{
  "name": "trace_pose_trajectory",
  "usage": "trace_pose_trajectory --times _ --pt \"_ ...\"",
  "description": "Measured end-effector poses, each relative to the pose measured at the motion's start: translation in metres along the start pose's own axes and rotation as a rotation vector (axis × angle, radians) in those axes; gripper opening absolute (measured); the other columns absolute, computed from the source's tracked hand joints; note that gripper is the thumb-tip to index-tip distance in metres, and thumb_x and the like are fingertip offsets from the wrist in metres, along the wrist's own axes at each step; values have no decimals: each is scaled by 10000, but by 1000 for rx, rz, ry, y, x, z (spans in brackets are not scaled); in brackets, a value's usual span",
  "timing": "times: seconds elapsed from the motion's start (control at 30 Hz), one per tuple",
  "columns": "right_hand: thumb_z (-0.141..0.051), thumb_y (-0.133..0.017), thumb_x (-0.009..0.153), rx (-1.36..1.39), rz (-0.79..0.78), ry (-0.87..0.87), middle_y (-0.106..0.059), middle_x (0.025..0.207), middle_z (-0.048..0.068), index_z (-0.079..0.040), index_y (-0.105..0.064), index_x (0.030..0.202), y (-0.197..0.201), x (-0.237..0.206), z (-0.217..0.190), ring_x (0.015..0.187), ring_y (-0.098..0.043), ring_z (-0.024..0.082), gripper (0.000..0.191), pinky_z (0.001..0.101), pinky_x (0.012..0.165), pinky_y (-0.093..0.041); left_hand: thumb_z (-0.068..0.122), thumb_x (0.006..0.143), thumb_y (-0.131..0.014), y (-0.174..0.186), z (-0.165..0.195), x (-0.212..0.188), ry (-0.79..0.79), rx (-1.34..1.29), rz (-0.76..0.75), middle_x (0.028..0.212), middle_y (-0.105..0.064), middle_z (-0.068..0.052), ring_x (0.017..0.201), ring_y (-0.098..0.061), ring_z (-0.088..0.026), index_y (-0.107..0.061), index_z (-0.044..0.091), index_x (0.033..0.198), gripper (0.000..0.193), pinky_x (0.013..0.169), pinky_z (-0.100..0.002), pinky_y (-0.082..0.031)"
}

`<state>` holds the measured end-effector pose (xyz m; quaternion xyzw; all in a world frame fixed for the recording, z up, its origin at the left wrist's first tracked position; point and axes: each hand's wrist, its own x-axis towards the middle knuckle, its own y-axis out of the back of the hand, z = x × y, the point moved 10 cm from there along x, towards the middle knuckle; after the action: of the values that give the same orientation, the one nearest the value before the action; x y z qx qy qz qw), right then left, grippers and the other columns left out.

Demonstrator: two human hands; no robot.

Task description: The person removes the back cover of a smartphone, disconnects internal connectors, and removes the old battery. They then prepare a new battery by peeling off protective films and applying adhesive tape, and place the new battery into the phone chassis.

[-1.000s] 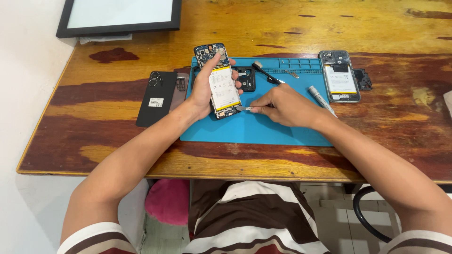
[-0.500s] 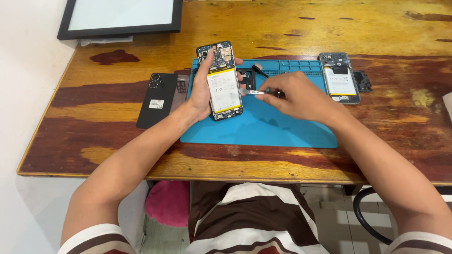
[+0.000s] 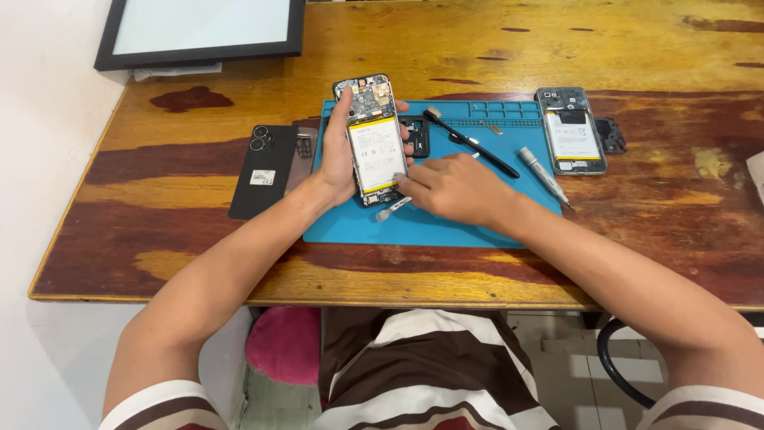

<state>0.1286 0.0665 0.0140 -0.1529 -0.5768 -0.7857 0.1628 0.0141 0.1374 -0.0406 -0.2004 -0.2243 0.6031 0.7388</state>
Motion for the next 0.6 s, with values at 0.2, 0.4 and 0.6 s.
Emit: trace_pose_trajectory --times 0.2,0.4,0.6 --pt "-120 -726 808 -128 19 117 -630 802 55 13 -681 966 -2 1 -15 760 -689 188 211 332 593 -555 775 943 -309 -1 -2 0 3 39 4 1008 -658 -116 927 -706 -251 -572 37 1375 895 875 -468 -609" --pt "-152 -752 832 278 142 -151 -641 835 88 -45 -685 910 30 0 21 759 -665 258 148 397 618 -535 759 970 -325 -6 -3 0 10 -12 -30 1021 -667 -121 932 -707 -262 -572 43 1393 868 882 -456 -603" --pt "19 -634 954 177 551 -361 -666 849 151 0 -649 882 90 -30 64 751 -600 300 76 420 671 -476 760 950 -330 -4 0 -1 -9 63 -14 1027 -699 -118 948 -735 -264 -597 36 1370 879 894 -465 -624"
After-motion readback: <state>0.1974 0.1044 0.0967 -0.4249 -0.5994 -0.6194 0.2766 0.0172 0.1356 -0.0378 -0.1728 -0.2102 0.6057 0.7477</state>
